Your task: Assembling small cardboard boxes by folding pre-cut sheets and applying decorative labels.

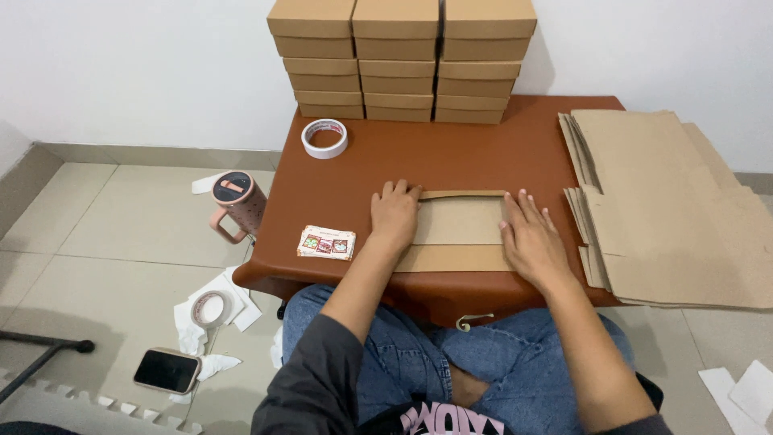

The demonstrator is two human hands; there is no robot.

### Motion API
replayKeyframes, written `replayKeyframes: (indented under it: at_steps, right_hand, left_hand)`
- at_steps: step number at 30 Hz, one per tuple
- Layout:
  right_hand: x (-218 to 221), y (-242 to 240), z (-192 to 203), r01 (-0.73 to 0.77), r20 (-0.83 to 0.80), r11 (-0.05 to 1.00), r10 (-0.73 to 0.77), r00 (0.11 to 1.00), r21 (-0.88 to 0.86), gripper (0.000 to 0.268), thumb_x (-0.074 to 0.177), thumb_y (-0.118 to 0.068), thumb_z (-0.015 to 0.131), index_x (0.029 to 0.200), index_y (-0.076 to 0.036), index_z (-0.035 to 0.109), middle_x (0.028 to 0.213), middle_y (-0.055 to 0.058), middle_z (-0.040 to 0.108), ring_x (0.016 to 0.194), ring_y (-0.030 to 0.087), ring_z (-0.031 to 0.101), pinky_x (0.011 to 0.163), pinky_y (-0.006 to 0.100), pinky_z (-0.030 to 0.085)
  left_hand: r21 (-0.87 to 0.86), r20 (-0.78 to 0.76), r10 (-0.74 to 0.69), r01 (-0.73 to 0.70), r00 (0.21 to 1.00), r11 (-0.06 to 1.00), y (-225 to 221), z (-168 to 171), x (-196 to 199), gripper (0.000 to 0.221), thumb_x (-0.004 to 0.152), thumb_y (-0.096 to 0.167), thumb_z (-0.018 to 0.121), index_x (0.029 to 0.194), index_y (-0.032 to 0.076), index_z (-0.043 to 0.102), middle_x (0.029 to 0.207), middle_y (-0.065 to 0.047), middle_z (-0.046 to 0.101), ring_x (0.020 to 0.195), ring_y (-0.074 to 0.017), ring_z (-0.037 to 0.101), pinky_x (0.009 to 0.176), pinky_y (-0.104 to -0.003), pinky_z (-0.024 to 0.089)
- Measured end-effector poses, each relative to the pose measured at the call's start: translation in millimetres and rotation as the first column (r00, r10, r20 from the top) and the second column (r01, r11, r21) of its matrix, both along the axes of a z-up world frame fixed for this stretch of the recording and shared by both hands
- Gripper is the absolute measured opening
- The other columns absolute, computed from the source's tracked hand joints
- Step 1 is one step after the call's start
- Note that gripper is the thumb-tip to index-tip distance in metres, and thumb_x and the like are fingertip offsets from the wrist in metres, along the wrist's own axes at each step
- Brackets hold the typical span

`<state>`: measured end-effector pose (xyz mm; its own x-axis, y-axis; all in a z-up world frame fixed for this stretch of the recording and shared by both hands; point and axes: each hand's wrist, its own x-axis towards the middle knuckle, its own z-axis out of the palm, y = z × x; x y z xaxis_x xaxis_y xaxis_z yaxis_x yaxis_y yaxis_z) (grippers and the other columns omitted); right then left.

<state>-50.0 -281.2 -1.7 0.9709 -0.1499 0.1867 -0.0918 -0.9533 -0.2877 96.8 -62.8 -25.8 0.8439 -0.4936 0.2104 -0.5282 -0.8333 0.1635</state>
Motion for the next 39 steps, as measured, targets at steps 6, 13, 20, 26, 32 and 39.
replayKeyframes:
  at_steps: [6,13,20,26,32,39]
  right_hand:
    - [-39.9,62.6,-16.6,-0.055,0.555,0.962,0.200,0.807,-0.267,0.018,0.093,-0.022,0.067,0.109,-0.015,0.069,0.105,0.003,0.064,0.098,0.024,0.063,0.089,0.041,0.045]
    - [-20.9,104.4,24.3,-0.464,0.173,0.883,0.468,0.867,-0.066,0.077,0.090,-0.052,0.067,0.154,-0.017,0.040,0.148,0.018,0.046,0.145,0.037,0.036,0.118,0.059,0.021]
    - [-20.2,70.7,13.1,-0.429,0.250,0.878,0.474,0.844,-0.212,0.044,0.074,-0.030,0.081,0.114,-0.023,0.064,0.102,0.000,0.059,0.115,0.022,0.057,0.116,0.059,0.027]
    - [-42.9,8.3,-16.8,-0.179,0.318,0.949,0.260,0.912,-0.261,0.027,0.082,-0.006,0.066,0.095,-0.029,0.071,0.102,-0.015,0.068,0.110,0.008,0.062,0.109,0.038,0.041]
    - [-51.7,-9.8,-13.8,-0.080,0.155,0.997,0.076,0.985,0.021,0.033,0.083,-0.005,0.070,0.108,-0.027,0.075,0.111,-0.009,0.076,0.112,0.015,0.068,0.094,0.036,0.050]
    - [-30.1,-0.6,10.7,0.056,0.104,0.958,-0.089,0.991,0.282,0.031,0.091,-0.019,0.073,0.119,-0.008,0.068,0.093,0.018,0.075,0.084,0.040,0.073,0.072,0.050,0.057]
  left_hand:
    - [0.037,0.335,-0.039,0.028,0.941,0.999,-6.5,-2.9,58.5,0.013,0.088,0.013,0.067,0.090,0.020,0.077,0.088,-0.003,0.071,0.084,-0.0233,0.065,0.074,-0.042,0.039]
    - [-0.116,0.373,0.045,-0.001,0.927,0.993,38.5,45.7,64.6,0.007,0.087,0.025,0.069,0.089,0.020,0.073,0.087,-0.001,0.066,0.083,-0.0257,0.067,0.073,-0.041,0.048]
    - [-0.259,0.317,0.168,-0.085,0.934,0.962,117.7,75.9,47.1,0.012,0.088,0.018,0.068,0.095,0.009,0.073,0.089,-0.011,0.067,0.083,-0.0367,0.070,0.070,-0.048,0.054]
    - [-0.283,0.172,0.316,-0.261,0.933,0.923,169.4,57.4,10.5,0.017,0.090,0.018,0.065,0.100,0.006,0.069,0.087,-0.017,0.066,0.085,-0.0421,0.069,0.073,-0.053,0.053]
    - [-0.163,0.227,0.392,-0.362,0.892,0.918,146.5,50.4,-35.6,0.031,0.084,0.017,0.072,0.112,0.008,0.064,0.101,-0.013,0.065,0.097,-0.0348,0.065,0.081,-0.048,0.049]
    - [-0.312,-0.164,-0.508,0.444,0.845,0.840,32.7,96.5,-106.0,0.041,0.094,0.019,0.062,0.132,0.005,0.062,0.133,-0.021,0.062,0.131,-0.0363,0.055,0.109,-0.052,0.037]
